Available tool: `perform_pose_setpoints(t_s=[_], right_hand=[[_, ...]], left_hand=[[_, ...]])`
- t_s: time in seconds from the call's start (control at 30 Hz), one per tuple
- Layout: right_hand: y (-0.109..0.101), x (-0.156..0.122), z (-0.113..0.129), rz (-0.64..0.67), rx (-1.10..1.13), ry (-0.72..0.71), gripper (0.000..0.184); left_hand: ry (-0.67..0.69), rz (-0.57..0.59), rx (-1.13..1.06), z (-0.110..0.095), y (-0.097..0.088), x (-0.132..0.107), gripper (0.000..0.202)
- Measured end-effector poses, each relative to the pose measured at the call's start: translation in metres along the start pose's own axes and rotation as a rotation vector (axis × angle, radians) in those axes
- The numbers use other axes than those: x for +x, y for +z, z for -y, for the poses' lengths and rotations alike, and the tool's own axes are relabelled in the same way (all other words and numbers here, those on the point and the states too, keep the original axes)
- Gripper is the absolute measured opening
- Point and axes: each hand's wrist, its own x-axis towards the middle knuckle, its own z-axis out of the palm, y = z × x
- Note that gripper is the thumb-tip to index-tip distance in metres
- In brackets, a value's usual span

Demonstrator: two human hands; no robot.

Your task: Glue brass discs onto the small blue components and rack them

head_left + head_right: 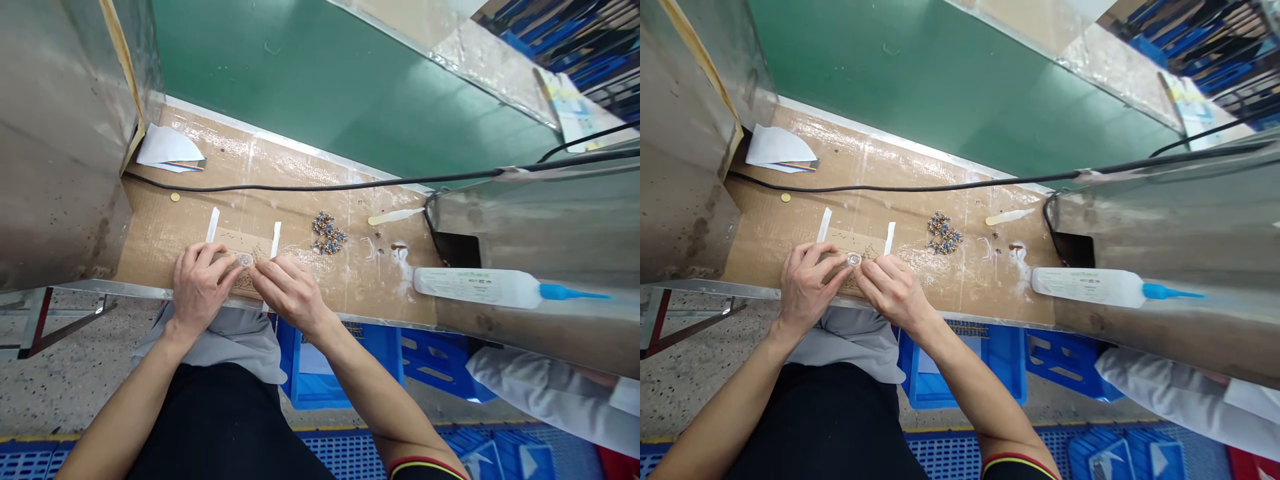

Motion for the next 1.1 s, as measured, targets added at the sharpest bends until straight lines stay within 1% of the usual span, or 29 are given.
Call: perform_pose_setpoints(t_s=[0.1, 0.23, 0.37, 0.57, 0.63, 0.77, 0.83, 0.93, 1.03, 1.1], right_hand=[[-0.003, 0.002, -0.003, -0.001, -0.030, -0.058, 0.016], [-0.005, 0.003, -0.008, -0.008, -0.038, -0.100, 0.016], [-0.005, 0.001, -0.014, 0.004, -0.057, -0.192, 0.019], [-0.004, -0.001, -0.028, 0.005, -0.041, -0.313, 0.020], [-0.004, 0.001, -0.033, 0.041, 0.002, -0.322, 0.022], [-0.006, 0.004, -0.042, 0.145, 0.093, -0.288, 0.026], [-0.006, 0.004, -0.045, 0.161, 0.104, -0.256, 0.026], [-0.003, 0.003, -0.045, 0.093, 0.197, -0.166, 0.021], [0.003, 0.002, -0.045, 0.016, 0.405, -0.031, 0.014], [0.005, 0.004, -0.044, 0.006, 0.529, 0.084, 0.011]], left_hand=[[0.003, 0.002, 0.001, -0.001, -0.001, 0.000, 0.012], [0.003, -0.003, 0.006, -0.001, -0.001, 0.001, 0.012], [0.001, -0.005, 0.007, -0.001, -0.001, 0.001, 0.012], [0.002, -0.004, 0.002, -0.001, -0.001, 0.001, 0.013], [0.007, -0.008, 0.002, -0.001, -0.001, 0.001, 0.013], [0.009, -0.009, -0.003, 0.000, -0.002, 0.001, 0.012], [0.007, -0.006, -0.007, -0.001, -0.002, 0.001, 0.012], [0.004, -0.004, -0.009, -0.001, -0.002, 0.001, 0.012], [0.003, -0.005, -0.008, -0.001, -0.002, 0.001, 0.011], [0.005, -0.005, -0.007, -0.001, -0.002, 0.001, 0.010]])
